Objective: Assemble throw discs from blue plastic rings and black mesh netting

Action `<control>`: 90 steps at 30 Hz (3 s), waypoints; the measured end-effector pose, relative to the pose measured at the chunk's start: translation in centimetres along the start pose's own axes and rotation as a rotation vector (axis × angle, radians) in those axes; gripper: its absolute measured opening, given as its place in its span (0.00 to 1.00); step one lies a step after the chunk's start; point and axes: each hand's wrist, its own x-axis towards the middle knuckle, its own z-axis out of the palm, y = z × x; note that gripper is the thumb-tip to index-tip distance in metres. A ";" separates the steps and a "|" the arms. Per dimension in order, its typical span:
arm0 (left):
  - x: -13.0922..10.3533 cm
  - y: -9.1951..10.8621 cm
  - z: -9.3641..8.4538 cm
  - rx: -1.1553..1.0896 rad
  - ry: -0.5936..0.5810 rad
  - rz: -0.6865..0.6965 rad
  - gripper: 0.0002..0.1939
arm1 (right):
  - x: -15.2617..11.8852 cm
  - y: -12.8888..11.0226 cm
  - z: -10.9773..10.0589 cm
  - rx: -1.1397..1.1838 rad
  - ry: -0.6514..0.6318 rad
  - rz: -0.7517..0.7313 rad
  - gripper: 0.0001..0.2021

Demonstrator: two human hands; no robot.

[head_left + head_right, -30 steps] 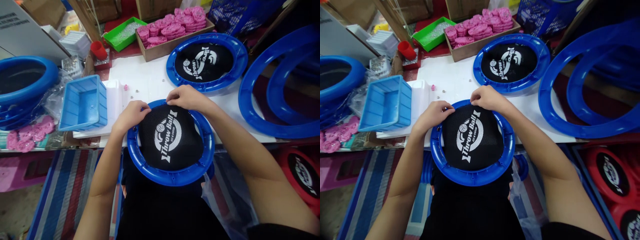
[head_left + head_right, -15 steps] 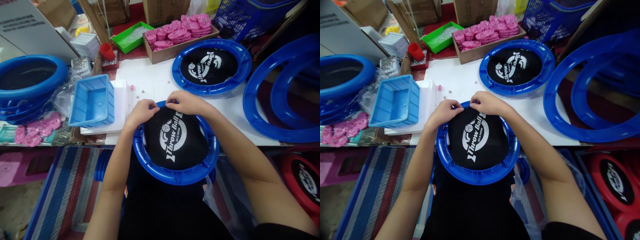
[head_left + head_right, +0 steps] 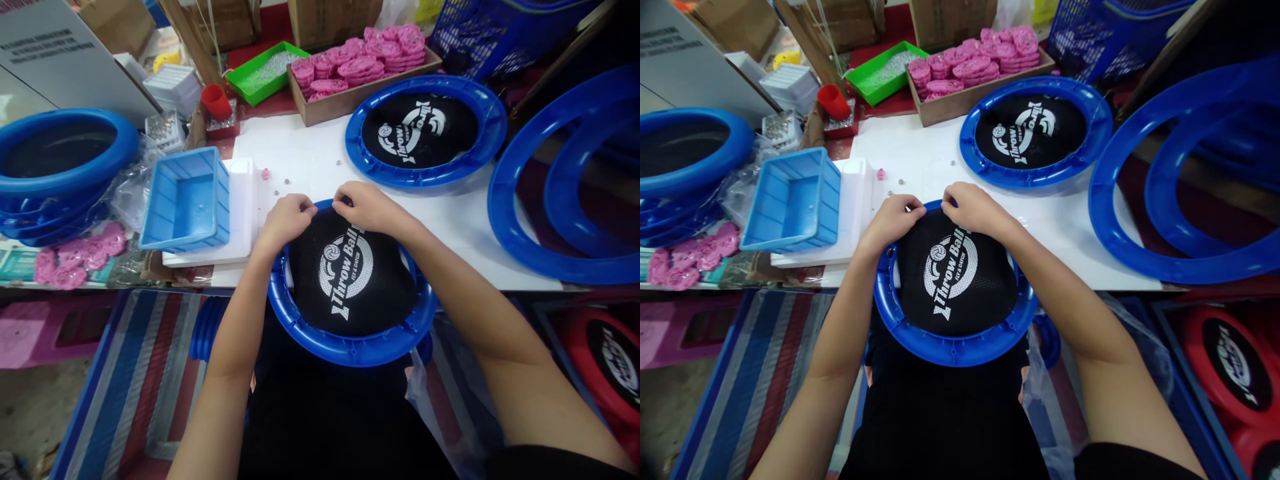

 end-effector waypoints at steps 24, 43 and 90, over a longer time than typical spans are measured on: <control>0.5 0.2 -0.7 0.030 -0.059 0.079 0.09 | 3.0 -0.4 -2.9 -0.031 -0.297 0.059 0.08; 0.8 0.0 -0.9 0.158 -0.073 0.153 0.08 | 1.5 -2.4 -1.7 -0.342 -0.226 0.029 0.10; -8.6 -2.4 -4.0 -0.092 -0.069 -0.036 0.10 | -7.0 1.0 -1.5 -0.214 -0.019 -0.188 0.16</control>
